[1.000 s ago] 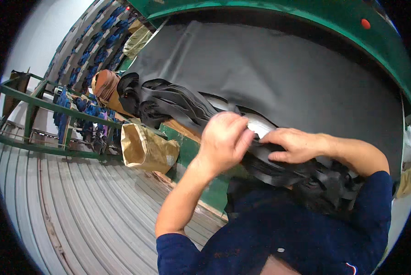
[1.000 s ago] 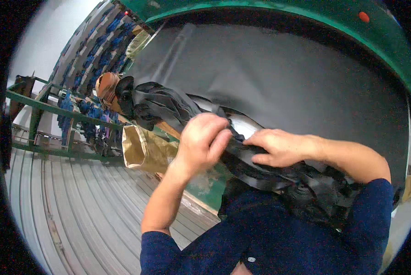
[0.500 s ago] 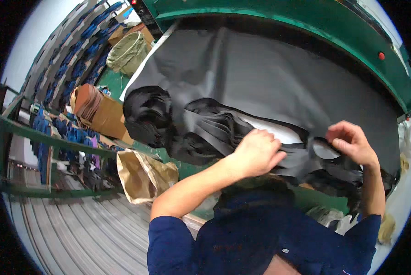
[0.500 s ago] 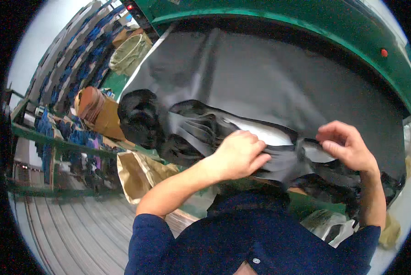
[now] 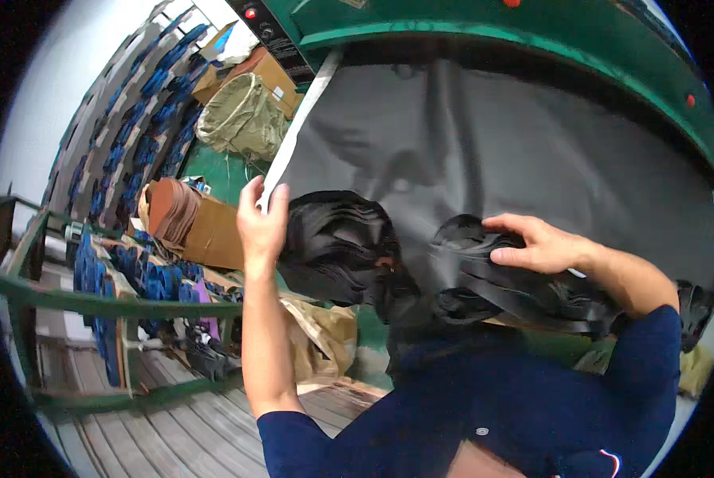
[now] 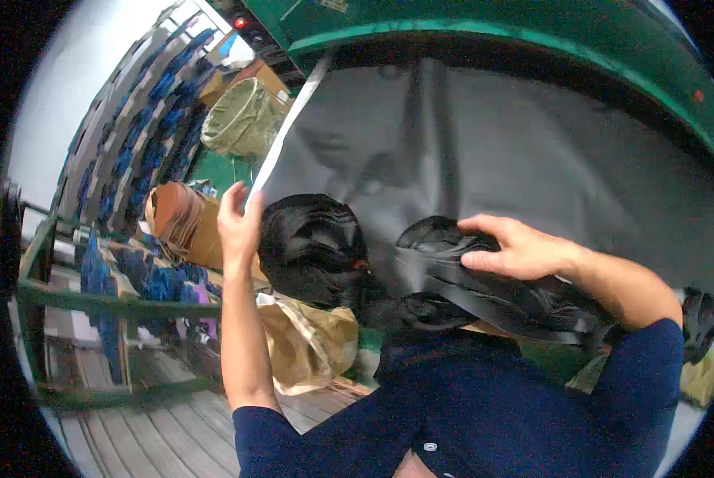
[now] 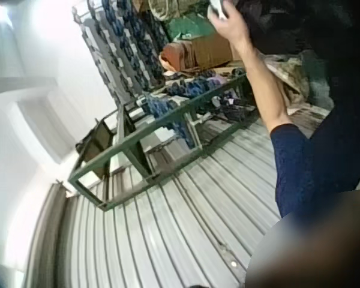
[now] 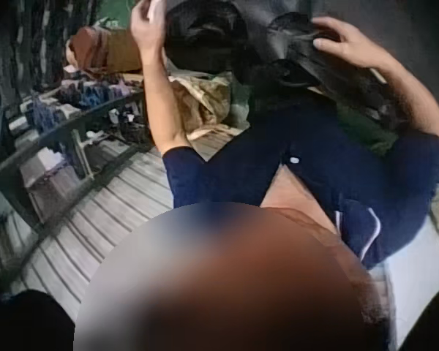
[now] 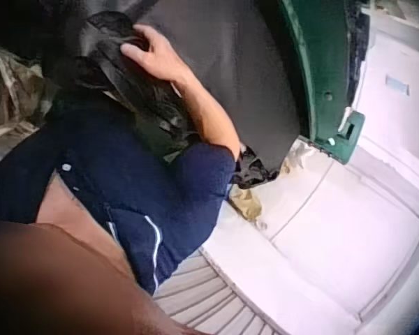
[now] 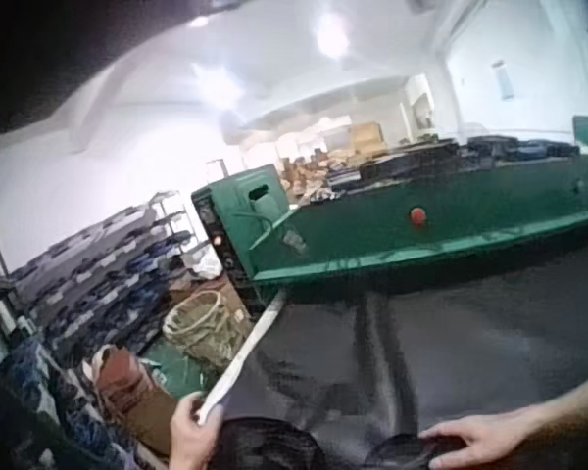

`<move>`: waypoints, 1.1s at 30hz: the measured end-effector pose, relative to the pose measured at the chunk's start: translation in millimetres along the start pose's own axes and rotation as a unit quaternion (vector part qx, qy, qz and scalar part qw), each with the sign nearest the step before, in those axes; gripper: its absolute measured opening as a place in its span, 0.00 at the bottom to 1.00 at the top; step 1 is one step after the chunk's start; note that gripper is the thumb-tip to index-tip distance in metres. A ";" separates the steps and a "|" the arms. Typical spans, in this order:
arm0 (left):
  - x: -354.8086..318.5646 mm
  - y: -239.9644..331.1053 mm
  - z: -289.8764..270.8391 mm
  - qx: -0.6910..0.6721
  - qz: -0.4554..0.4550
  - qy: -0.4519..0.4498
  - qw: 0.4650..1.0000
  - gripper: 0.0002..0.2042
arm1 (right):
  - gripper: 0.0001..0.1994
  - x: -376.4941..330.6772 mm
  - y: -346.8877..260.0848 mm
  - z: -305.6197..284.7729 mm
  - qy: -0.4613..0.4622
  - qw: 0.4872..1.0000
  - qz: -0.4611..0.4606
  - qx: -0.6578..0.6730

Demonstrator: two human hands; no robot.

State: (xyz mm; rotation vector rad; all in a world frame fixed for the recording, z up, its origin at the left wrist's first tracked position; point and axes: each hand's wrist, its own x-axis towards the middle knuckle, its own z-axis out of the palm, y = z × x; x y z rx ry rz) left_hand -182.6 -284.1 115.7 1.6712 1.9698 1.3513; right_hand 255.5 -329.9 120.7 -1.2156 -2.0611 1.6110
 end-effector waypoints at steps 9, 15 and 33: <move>63.2 -82.3 14.2 -0.219 -0.194 -0.196 0.936 0.31 | 0.29 31.7 -24.9 25.0 0.095 0.982 0.104 0.122; 83.9 -66.8 17.2 -0.390 -0.319 -0.331 0.798 0.22 | 0.24 23.1 -34.1 52.6 0.215 0.943 0.152 0.205; 77.0 33.7 21.5 -0.395 -0.119 -0.508 0.756 0.24 | 0.29 25.1 -70.9 15.6 0.057 0.975 0.198 0.086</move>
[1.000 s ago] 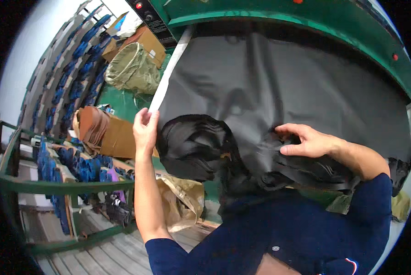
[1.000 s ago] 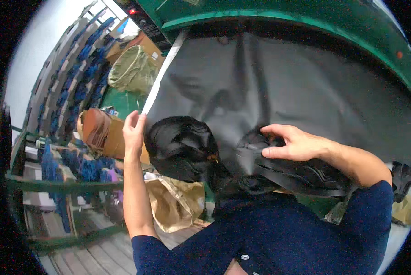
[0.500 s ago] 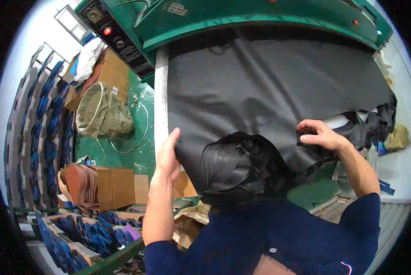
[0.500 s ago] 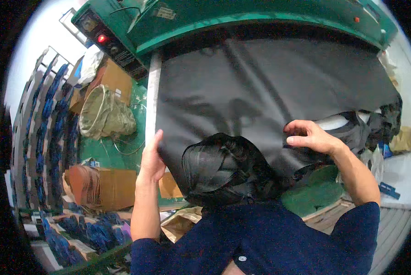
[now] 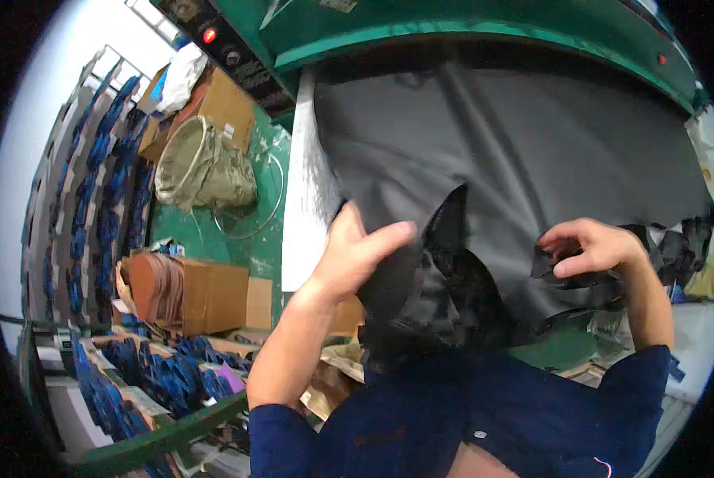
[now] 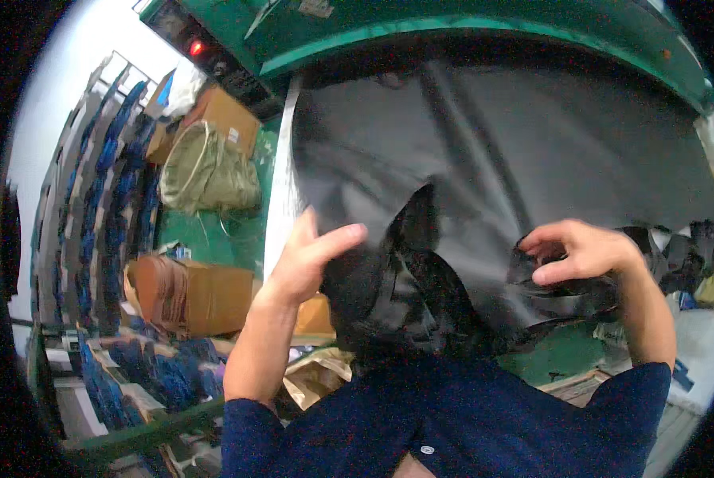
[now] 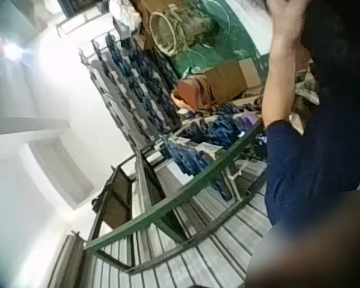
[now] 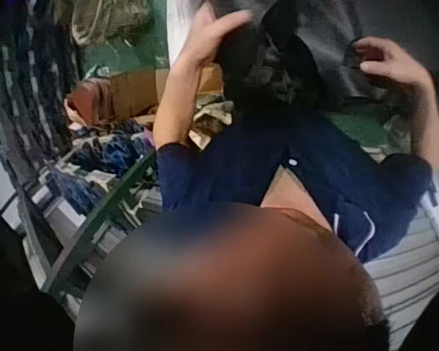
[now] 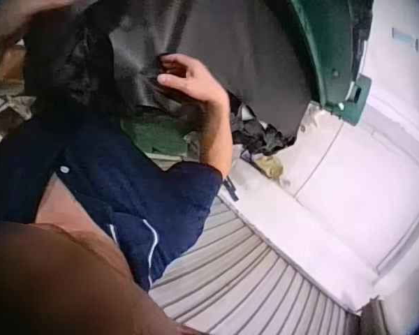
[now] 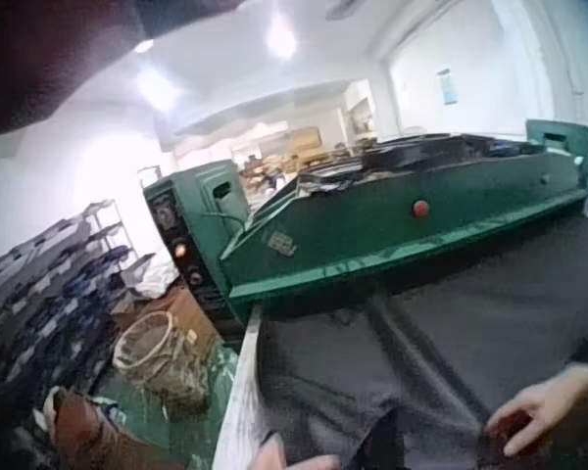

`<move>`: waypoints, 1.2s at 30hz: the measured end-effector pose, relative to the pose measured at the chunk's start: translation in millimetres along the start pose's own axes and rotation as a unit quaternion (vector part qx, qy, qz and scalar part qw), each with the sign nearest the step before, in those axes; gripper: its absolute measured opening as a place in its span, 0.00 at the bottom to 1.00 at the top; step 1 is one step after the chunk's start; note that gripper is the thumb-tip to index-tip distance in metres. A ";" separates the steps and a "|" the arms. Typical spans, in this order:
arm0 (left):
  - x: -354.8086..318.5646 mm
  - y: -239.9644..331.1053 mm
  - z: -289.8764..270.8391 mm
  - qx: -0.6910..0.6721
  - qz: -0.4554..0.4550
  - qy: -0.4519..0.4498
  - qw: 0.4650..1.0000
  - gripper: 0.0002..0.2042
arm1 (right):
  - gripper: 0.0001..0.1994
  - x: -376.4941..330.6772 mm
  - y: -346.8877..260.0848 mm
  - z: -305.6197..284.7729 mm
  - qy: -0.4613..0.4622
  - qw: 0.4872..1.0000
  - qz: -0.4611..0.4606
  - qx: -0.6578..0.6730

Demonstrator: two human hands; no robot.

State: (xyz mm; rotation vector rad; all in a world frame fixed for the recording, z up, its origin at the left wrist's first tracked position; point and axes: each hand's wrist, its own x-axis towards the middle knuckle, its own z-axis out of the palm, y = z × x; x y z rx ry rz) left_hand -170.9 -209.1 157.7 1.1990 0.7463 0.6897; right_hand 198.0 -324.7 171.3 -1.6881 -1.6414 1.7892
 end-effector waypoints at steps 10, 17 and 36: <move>29.3 -32.7 67.9 0.392 0.166 -0.094 0.900 0.42 | 0.13 90.8 -156.8 41.8 0.249 0.914 -0.267 -0.175; 13.5 -50.8 61.1 0.395 0.201 -0.247 0.862 0.30 | 0.18 236.5 -188.8 98.7 0.249 0.838 -0.047 -0.483; 155.3 -54.5 -116.0 0.504 0.464 -0.043 0.727 0.07 | 0.04 254.4 -137.9 115.3 0.475 0.788 -0.102 -0.378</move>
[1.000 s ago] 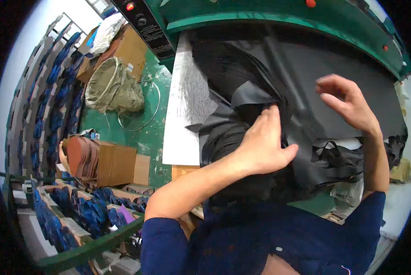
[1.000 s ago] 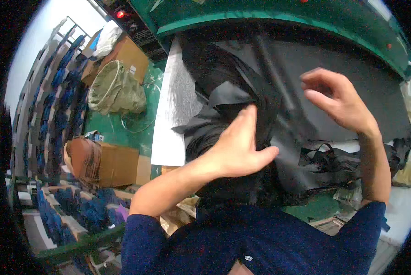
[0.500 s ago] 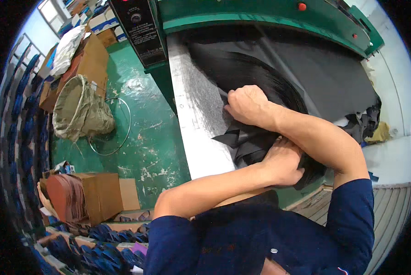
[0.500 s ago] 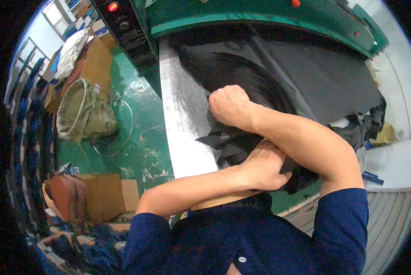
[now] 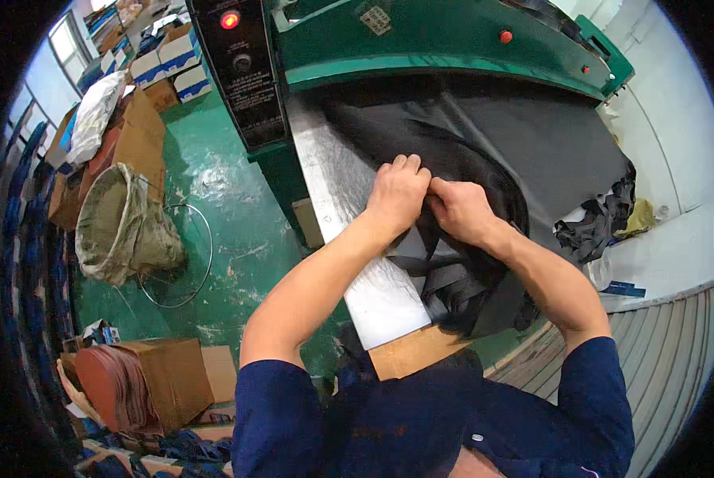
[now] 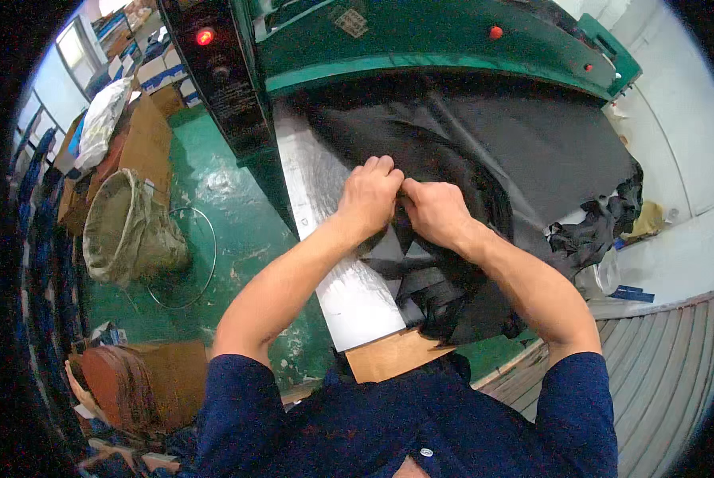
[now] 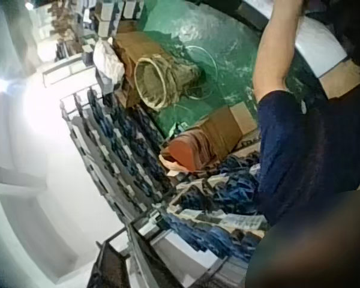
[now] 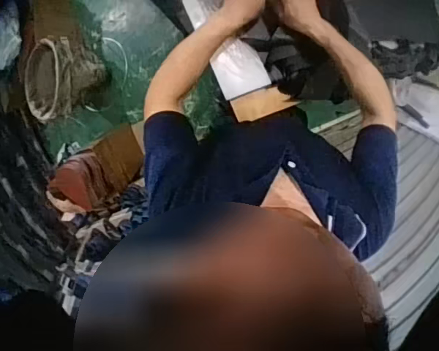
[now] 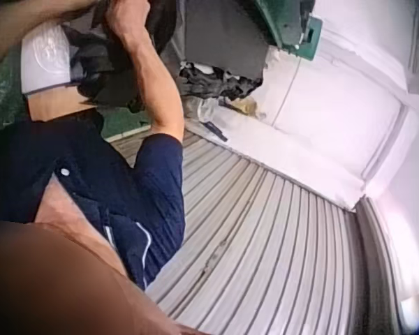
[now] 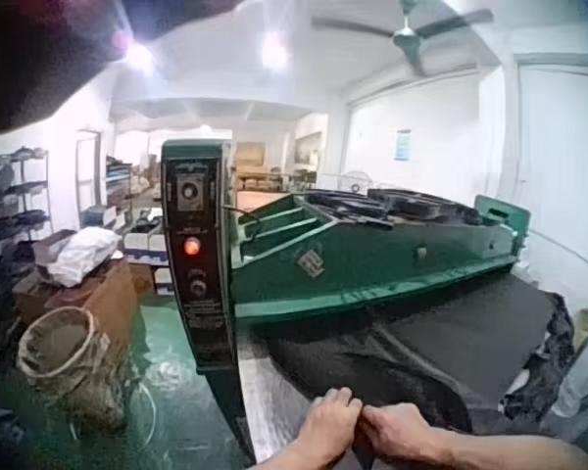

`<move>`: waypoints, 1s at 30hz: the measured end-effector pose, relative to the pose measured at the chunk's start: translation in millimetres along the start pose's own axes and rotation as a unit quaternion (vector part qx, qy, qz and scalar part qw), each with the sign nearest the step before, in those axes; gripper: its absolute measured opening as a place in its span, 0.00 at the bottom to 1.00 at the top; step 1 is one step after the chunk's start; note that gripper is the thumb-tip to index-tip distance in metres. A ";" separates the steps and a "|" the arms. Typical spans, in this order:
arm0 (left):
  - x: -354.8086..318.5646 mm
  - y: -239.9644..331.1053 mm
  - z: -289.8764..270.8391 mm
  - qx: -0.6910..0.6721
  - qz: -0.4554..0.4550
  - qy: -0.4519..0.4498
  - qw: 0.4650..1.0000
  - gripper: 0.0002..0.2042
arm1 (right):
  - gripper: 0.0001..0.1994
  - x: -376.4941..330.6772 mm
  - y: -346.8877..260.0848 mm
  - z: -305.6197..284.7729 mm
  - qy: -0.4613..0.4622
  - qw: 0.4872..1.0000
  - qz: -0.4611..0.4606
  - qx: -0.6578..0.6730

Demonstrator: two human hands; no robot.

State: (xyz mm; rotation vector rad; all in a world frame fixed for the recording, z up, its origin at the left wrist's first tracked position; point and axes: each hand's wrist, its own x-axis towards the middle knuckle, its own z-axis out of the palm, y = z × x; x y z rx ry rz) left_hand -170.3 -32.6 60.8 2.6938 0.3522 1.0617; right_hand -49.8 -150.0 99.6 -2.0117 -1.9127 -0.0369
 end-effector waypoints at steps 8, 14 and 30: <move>-7.9 -2.8 10.5 -0.085 0.032 0.079 0.993 0.03 | 0.05 -7.1 -10.0 -2.9 0.013 0.999 0.017 0.039; -2.5 -24.3 10.6 -0.074 0.062 0.074 0.993 0.03 | 0.05 -10.3 -32.8 -12.8 0.000 0.997 0.033 0.074; 5.2 -17.2 4.8 -0.094 0.031 0.092 0.991 0.04 | 0.15 1.8 -52.7 -19.3 -0.074 0.984 0.163 0.018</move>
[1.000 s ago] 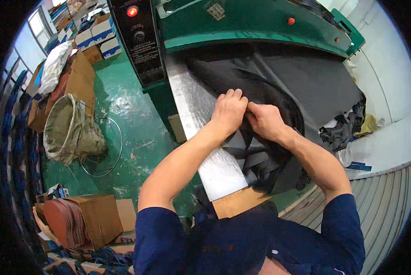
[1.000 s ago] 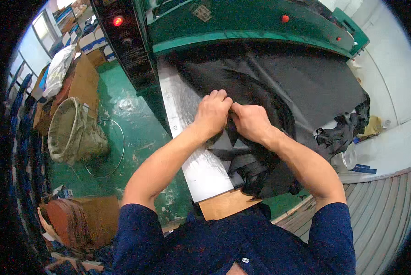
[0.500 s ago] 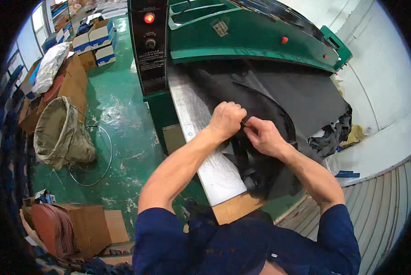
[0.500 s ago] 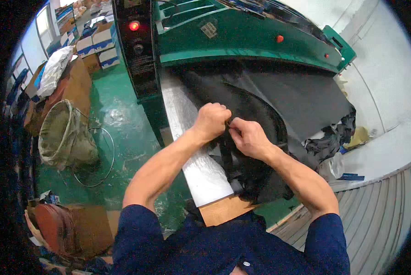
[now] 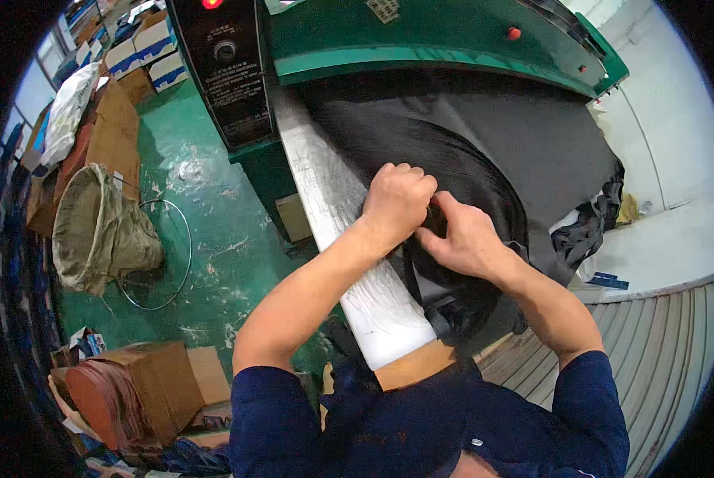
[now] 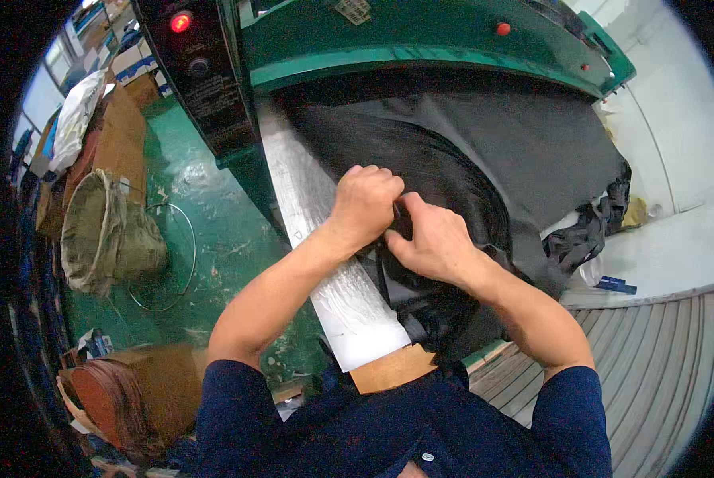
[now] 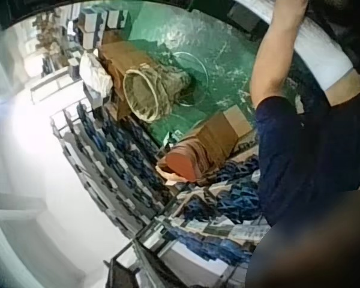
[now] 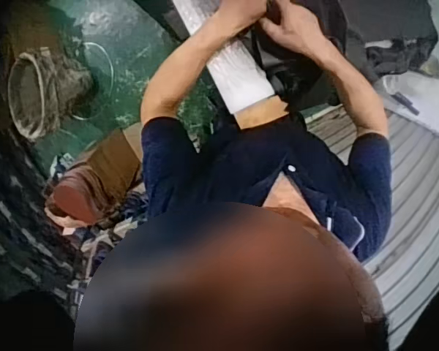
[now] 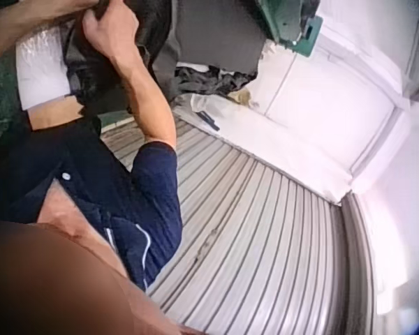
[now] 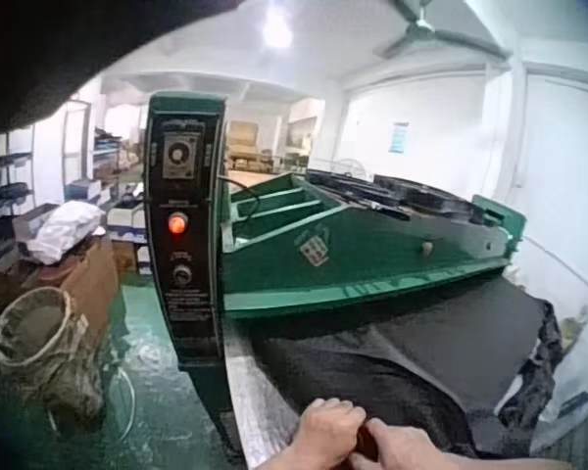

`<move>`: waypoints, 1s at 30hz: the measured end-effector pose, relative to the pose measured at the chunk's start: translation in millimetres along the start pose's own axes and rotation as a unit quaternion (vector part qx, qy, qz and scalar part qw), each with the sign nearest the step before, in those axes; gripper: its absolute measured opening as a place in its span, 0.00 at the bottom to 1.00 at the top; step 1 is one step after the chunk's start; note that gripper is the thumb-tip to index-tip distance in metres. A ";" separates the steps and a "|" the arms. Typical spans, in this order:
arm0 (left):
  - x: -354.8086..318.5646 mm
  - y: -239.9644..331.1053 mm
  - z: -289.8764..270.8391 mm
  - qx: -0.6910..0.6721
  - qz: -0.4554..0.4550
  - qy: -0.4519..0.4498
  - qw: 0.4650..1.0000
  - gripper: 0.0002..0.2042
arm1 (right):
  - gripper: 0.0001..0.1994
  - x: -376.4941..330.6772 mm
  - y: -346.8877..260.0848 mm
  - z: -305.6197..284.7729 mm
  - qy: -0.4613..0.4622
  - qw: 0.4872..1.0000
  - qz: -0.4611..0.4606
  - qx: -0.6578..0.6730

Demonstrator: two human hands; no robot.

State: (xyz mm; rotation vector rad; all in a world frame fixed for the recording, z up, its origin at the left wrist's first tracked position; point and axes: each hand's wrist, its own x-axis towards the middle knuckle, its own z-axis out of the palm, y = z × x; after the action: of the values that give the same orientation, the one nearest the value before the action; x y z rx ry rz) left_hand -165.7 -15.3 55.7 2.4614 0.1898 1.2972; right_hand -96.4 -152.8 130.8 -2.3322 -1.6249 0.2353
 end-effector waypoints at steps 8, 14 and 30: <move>4.1 -14.2 -10.3 -0.011 -0.010 0.037 0.999 0.02 | 0.10 12.7 19.4 11.4 0.077 0.996 -0.042 -0.016; 5.8 -85.8 -24.6 0.101 -0.023 0.031 0.994 0.08 | 0.14 8.5 21.4 0.8 0.091 0.993 -0.070 0.025; 14.6 -79.0 -20.1 0.006 0.039 -0.009 0.999 0.17 | 0.09 14.9 20.1 5.1 0.083 0.985 -0.031 0.146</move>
State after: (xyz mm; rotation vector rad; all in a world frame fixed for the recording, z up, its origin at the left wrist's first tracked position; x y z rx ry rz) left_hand -170.3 67.0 48.5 2.5113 0.0988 1.3084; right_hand -74.8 -144.6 119.9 -2.0221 -1.4708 0.2403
